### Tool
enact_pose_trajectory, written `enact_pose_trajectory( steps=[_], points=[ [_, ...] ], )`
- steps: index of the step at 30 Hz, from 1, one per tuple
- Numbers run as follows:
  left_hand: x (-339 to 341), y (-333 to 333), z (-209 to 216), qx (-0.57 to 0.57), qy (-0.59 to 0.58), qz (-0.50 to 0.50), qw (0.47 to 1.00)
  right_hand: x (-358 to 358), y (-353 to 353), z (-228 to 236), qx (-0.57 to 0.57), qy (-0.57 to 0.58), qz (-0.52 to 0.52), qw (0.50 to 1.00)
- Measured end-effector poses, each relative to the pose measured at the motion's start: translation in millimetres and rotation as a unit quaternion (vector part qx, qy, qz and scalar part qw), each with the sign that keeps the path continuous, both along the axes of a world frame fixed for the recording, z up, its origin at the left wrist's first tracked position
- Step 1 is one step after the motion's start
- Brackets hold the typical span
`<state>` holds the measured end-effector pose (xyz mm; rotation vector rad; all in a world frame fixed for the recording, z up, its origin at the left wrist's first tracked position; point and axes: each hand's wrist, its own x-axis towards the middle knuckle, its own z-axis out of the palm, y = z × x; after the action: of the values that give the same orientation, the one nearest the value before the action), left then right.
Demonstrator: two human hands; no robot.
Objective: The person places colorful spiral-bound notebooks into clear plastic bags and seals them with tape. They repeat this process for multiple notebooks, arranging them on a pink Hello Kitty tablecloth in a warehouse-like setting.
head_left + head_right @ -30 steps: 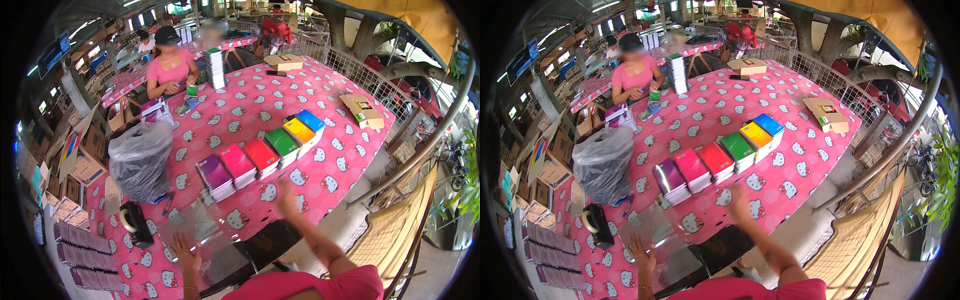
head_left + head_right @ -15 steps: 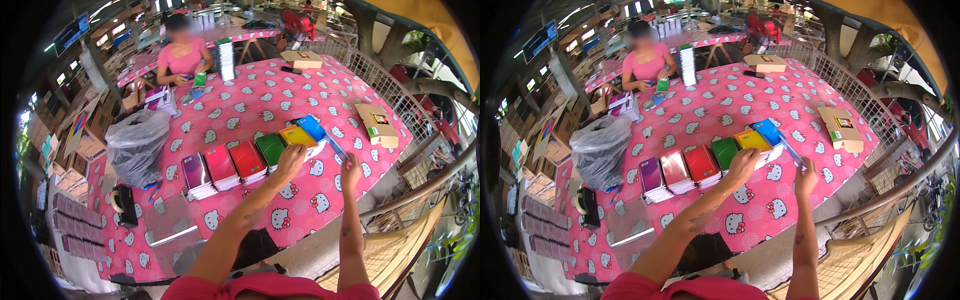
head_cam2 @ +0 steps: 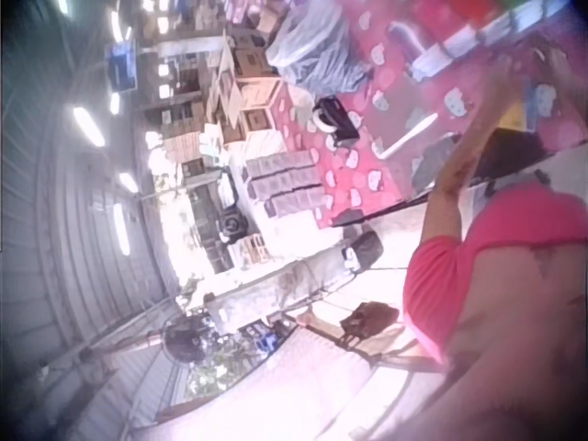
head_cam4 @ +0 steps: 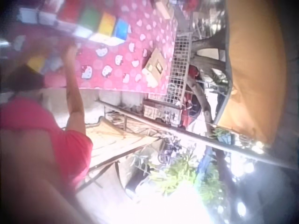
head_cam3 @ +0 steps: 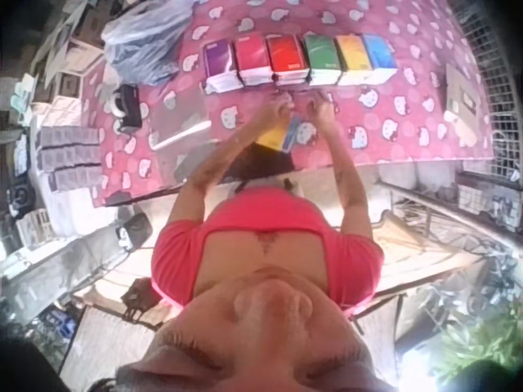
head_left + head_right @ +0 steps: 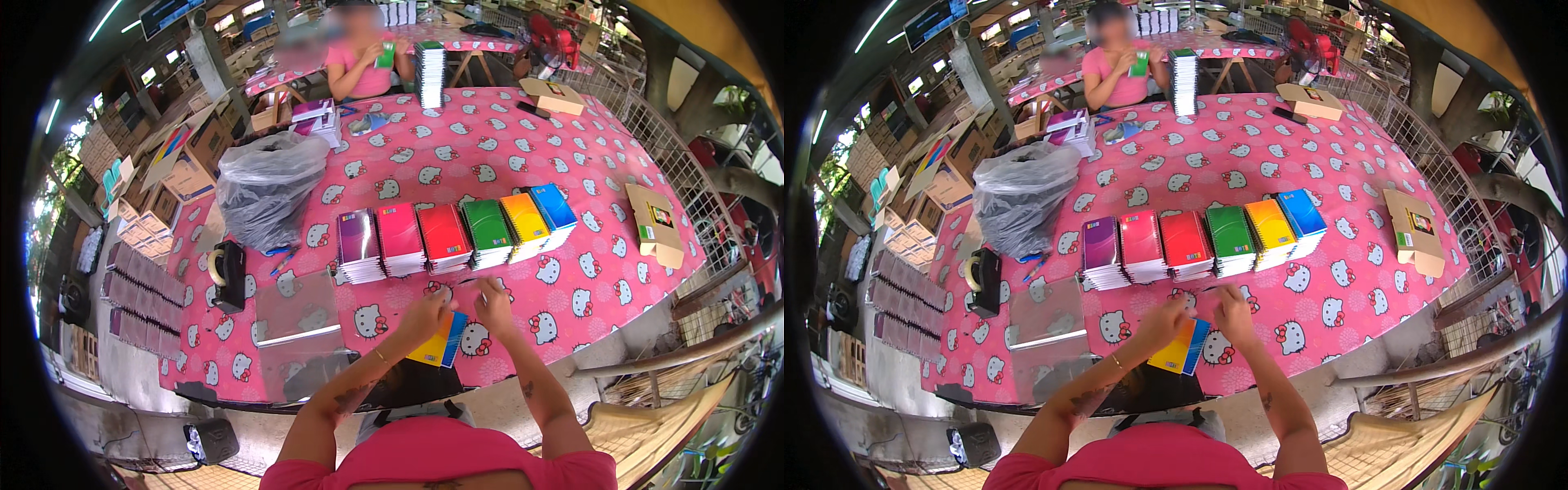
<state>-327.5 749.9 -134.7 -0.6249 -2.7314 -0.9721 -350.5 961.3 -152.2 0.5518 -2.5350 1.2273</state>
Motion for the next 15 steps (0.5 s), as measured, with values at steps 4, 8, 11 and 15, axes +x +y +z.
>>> enact_pose_trajectory(
  steps=[4,8,11,15],
  points=[
    [-57.3,-42.4,61.2,-0.132,0.301,0.126,0.936,-29.0,-53.7,88.8,0.137,0.229,-0.008,0.964],
    [-62.7,-82.3,62.5,-0.075,0.271,0.081,0.956,-37.9,-51.1,82.2,0.082,0.204,-0.035,0.975],
    [-5.4,-77.1,155.2,0.024,0.188,0.169,0.967,4.1,-15.4,69.9,-0.154,0.072,-0.025,0.985],
    [15.7,-49.9,180.2,-0.074,0.014,0.012,0.997,25.7,3.0,-33.7,-0.152,-0.049,0.166,0.973]
  ],
)
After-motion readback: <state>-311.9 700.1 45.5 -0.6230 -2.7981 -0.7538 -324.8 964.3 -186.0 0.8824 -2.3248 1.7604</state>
